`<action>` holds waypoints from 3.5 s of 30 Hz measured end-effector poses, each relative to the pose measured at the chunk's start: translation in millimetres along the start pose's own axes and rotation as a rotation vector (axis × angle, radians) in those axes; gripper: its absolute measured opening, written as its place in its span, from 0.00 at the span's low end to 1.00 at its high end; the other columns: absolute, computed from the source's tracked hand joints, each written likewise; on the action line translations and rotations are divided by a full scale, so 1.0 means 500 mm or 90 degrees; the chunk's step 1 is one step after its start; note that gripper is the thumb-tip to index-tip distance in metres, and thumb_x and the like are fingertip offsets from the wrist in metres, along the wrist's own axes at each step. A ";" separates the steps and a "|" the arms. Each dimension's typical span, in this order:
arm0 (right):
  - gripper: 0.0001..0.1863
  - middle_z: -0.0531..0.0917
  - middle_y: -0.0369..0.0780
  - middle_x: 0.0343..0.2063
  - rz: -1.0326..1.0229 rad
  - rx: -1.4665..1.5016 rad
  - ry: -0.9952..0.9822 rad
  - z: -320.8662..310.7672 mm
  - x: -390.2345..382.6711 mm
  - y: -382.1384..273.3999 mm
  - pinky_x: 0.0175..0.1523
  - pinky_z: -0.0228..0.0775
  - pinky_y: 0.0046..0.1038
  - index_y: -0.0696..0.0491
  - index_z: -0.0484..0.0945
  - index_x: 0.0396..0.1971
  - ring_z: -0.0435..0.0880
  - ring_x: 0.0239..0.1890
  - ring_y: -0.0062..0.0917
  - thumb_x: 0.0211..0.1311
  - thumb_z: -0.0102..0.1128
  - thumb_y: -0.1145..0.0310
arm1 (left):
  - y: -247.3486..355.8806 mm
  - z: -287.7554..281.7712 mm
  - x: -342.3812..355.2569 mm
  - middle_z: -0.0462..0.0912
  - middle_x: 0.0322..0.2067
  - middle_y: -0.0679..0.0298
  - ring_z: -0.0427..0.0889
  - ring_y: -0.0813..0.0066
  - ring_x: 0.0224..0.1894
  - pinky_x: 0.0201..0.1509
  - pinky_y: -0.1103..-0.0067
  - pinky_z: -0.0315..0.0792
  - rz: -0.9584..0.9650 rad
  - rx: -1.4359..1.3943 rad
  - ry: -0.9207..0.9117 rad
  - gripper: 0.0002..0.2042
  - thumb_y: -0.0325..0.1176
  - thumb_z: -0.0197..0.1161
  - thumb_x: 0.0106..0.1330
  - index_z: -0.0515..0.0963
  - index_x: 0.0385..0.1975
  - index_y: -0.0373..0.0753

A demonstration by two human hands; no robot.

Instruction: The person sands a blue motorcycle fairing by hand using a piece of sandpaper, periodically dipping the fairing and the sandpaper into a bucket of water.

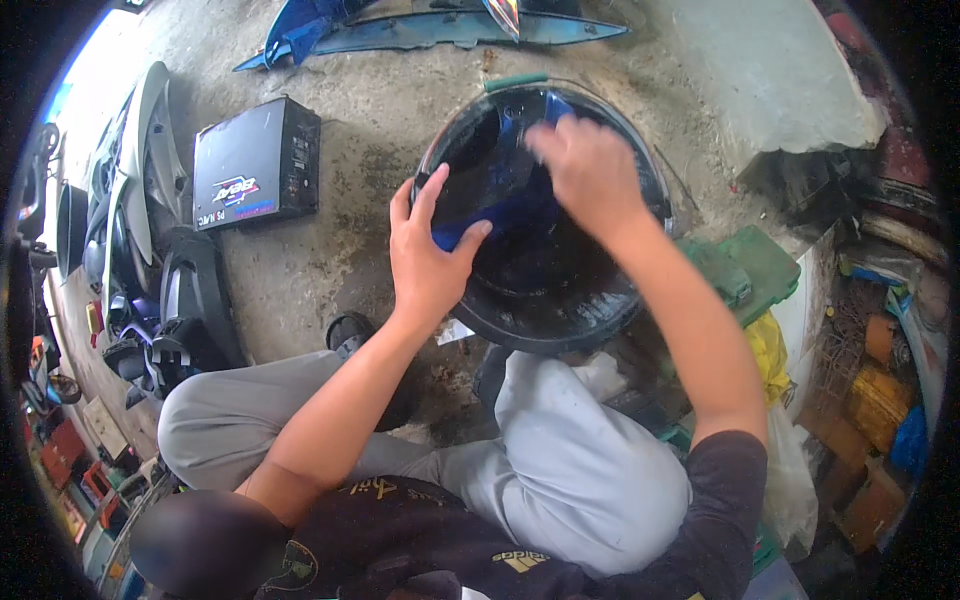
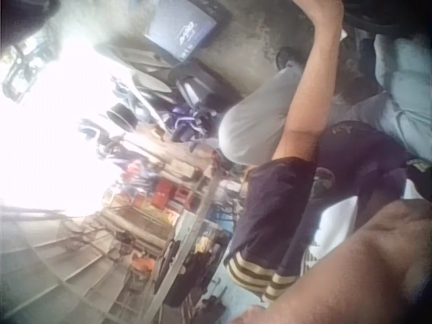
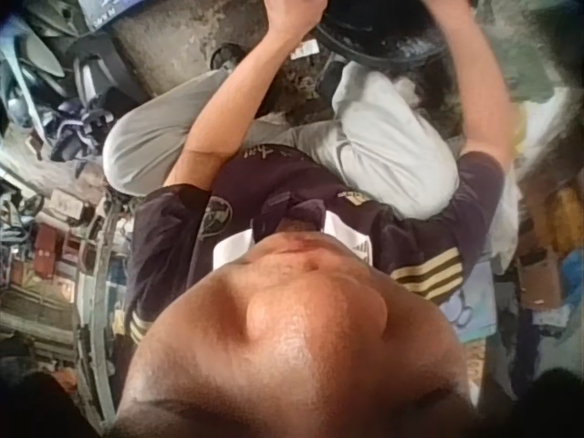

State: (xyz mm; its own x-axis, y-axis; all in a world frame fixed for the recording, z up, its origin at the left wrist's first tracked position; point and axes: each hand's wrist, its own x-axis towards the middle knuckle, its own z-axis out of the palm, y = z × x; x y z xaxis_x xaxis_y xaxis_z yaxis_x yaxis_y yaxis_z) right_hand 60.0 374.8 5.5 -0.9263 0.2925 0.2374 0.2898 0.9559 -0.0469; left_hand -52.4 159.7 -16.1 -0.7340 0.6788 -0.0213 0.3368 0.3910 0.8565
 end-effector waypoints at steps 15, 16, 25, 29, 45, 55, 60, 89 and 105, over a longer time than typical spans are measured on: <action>0.08 0.80 0.40 0.27 -0.004 0.042 0.007 0.004 0.013 0.006 0.38 0.77 0.41 0.47 0.87 0.41 0.86 0.32 0.38 0.66 0.63 0.72 | 0.004 -0.013 0.002 0.69 0.70 0.43 0.77 0.39 0.67 0.68 0.58 0.76 -0.056 0.034 -0.028 0.39 0.39 0.82 0.58 0.73 0.73 0.54; 0.07 0.79 0.40 0.27 -0.024 0.061 -0.012 -0.001 -0.007 -0.021 0.38 0.77 0.40 0.48 0.87 0.41 0.85 0.32 0.37 0.66 0.63 0.72 | 0.006 -0.018 0.007 0.70 0.70 0.44 0.78 0.40 0.67 0.67 0.57 0.76 -0.087 0.040 -0.043 0.40 0.40 0.82 0.58 0.74 0.73 0.55; 0.10 0.82 0.42 0.29 0.055 0.109 0.062 0.017 0.024 0.060 0.39 0.78 0.43 0.47 0.88 0.44 0.85 0.34 0.42 0.65 0.64 0.73 | 0.012 -0.011 0.040 0.71 0.70 0.46 0.79 0.41 0.66 0.65 0.58 0.78 -0.035 0.132 -0.040 0.37 0.46 0.82 0.58 0.77 0.70 0.60; 0.09 0.81 0.42 0.28 0.010 0.120 0.010 0.004 -0.028 0.007 0.39 0.77 0.43 0.47 0.88 0.43 0.85 0.33 0.41 0.66 0.64 0.72 | 0.016 -0.010 0.045 0.72 0.69 0.45 0.79 0.41 0.66 0.66 0.57 0.77 -0.020 0.177 -0.044 0.37 0.46 0.81 0.58 0.77 0.70 0.60; 0.11 0.83 0.40 0.31 0.036 0.087 0.008 -0.006 -0.044 0.044 0.41 0.80 0.41 0.48 0.89 0.45 0.87 0.38 0.39 0.64 0.64 0.72 | 0.022 0.025 0.160 0.68 0.72 0.45 0.77 0.39 0.67 0.66 0.52 0.75 0.219 0.380 -0.117 0.40 0.65 0.79 0.53 0.80 0.67 0.57; 0.10 0.83 0.42 0.29 -0.005 0.061 -0.028 -0.013 -0.027 0.047 0.38 0.80 0.43 0.47 0.87 0.41 0.87 0.34 0.42 0.65 0.58 0.71 | 0.027 0.024 0.163 0.72 0.69 0.46 0.81 0.42 0.63 0.65 0.56 0.78 0.180 0.346 -0.153 0.39 0.67 0.78 0.53 0.82 0.65 0.56; 0.10 0.84 0.42 0.31 0.010 0.065 0.023 0.015 -0.036 0.053 0.42 0.80 0.43 0.47 0.87 0.42 0.87 0.34 0.41 0.65 0.58 0.71 | 0.022 0.028 0.163 0.73 0.68 0.46 0.82 0.43 0.63 0.65 0.56 0.78 0.183 0.337 -0.147 0.41 0.68 0.79 0.52 0.82 0.65 0.55; 0.10 0.83 0.42 0.29 -0.022 0.077 -0.057 -0.008 -0.080 0.053 0.40 0.80 0.44 0.48 0.85 0.43 0.88 0.34 0.42 0.65 0.58 0.72 | 0.029 0.012 0.163 0.69 0.72 0.45 0.74 0.41 0.70 0.69 0.56 0.75 0.245 0.369 -0.186 0.35 0.67 0.82 0.44 0.92 0.48 0.49; 0.12 0.82 0.45 0.29 0.014 0.120 -0.107 0.001 -0.074 0.004 0.41 0.80 0.46 0.49 0.87 0.45 0.87 0.36 0.45 0.62 0.61 0.71 | 0.022 0.015 0.165 0.70 0.70 0.46 0.76 0.44 0.66 0.65 0.58 0.78 0.231 0.380 -0.159 0.36 0.67 0.83 0.43 0.91 0.50 0.49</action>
State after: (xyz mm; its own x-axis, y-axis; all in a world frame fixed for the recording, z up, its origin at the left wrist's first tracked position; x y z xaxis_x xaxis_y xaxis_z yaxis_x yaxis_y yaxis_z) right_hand 94.7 366.0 -4.1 -0.9521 0.2976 0.0700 0.2744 0.9328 -0.2337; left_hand -104.5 224.7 -12.3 -0.3836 0.9229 0.0323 0.8482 0.3382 0.4077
